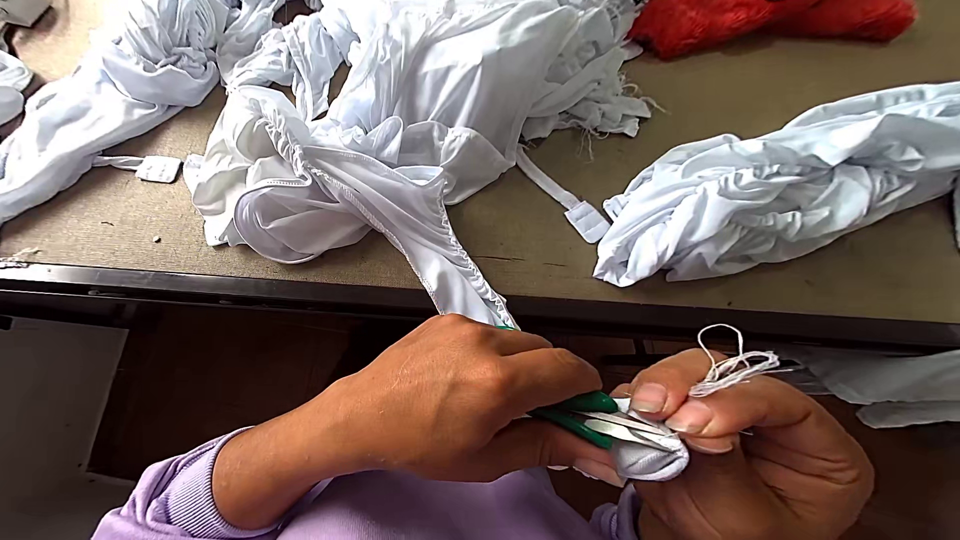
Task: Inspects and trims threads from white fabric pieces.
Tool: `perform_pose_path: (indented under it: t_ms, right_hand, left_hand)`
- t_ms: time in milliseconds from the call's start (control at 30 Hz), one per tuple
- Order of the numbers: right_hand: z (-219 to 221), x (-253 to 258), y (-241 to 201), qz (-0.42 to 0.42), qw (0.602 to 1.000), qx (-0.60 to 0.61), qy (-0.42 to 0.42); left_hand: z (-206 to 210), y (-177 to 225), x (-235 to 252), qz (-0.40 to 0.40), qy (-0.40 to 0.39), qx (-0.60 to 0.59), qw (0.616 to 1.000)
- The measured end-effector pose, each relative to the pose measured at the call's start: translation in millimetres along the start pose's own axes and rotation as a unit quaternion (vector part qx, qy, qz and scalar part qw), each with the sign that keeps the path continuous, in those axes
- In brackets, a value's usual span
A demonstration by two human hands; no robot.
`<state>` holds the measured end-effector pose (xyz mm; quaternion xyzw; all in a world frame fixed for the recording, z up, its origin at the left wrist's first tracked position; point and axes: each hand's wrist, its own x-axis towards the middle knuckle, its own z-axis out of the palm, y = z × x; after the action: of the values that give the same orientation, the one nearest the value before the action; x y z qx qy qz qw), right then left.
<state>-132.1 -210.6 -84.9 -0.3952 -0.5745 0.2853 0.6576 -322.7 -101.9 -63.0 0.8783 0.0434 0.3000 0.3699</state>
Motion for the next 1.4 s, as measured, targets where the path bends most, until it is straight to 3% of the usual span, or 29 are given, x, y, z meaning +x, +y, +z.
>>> perform_pose_path:
  t_ms: [600,733,800,867,933,967,1000,1100,1133,1200,1300,1367,1400]
  right_hand:
    - [2.4,0.6,0.0,-0.006,1.000,-0.018,0.024]
    - [0.5,2.2,-0.4,-0.009,0.999,-0.029,0.035]
    - [-26.8,-2.8,-3.1,0.007,0.991,-0.126,0.051]
    - [-77.7,-17.8,-12.7,0.087,0.932,-0.348,0.058]
    - [-111.6,-31.6,-32.0,0.236,0.795,-0.557,-0.045]
    - [-117.3,-37.0,-36.1,0.287,0.761,-0.574,-0.093]
    - [-115.9,-43.1,-36.1,0.288,0.767,-0.565,-0.100]
    - [-76.5,-48.0,-21.6,0.136,0.904,-0.406,-0.021]
    - [-58.5,-41.7,-14.2,0.074,0.926,-0.370,-0.027]
    - [-29.3,-23.3,-2.9,-0.037,0.922,-0.382,-0.043]
    - [-12.3,-0.8,6.0,-0.116,0.933,-0.338,-0.053]
    - [-9.1,5.1,6.1,-0.103,0.949,-0.289,-0.071]
    - [-8.0,6.2,5.1,-0.088,0.956,-0.267,-0.078]
  left_hand:
    - [-3.6,-4.4,-3.0,-0.021,-0.019,-0.059,0.998]
    - [10.3,-9.0,2.7,-0.045,-0.011,-0.175,0.983]
    - [16.6,-14.6,5.7,-0.060,-0.001,-0.221,0.973]
    - [13.5,-18.7,6.6,-0.069,0.033,-0.260,0.962]
    - [9.1,-21.9,7.0,-0.078,0.063,-0.297,0.950]
    - [8.0,-23.5,7.0,-0.086,0.073,-0.317,0.942]
    - [7.7,-24.9,7.7,-0.096,0.077,-0.341,0.932]
    - [13.0,-28.1,12.3,-0.137,0.077,-0.448,0.880]
    - [14.9,-27.5,13.3,-0.156,0.067,-0.493,0.853]
    - [16.7,-25.9,14.9,-0.198,0.037,-0.566,0.799]
    - [16.9,-25.0,15.7,-0.251,0.009,-0.643,0.724]
    - [15.5,-24.2,16.5,-0.281,0.021,-0.649,0.707]
    - [15.2,-23.8,17.1,-0.296,0.035,-0.629,0.718]
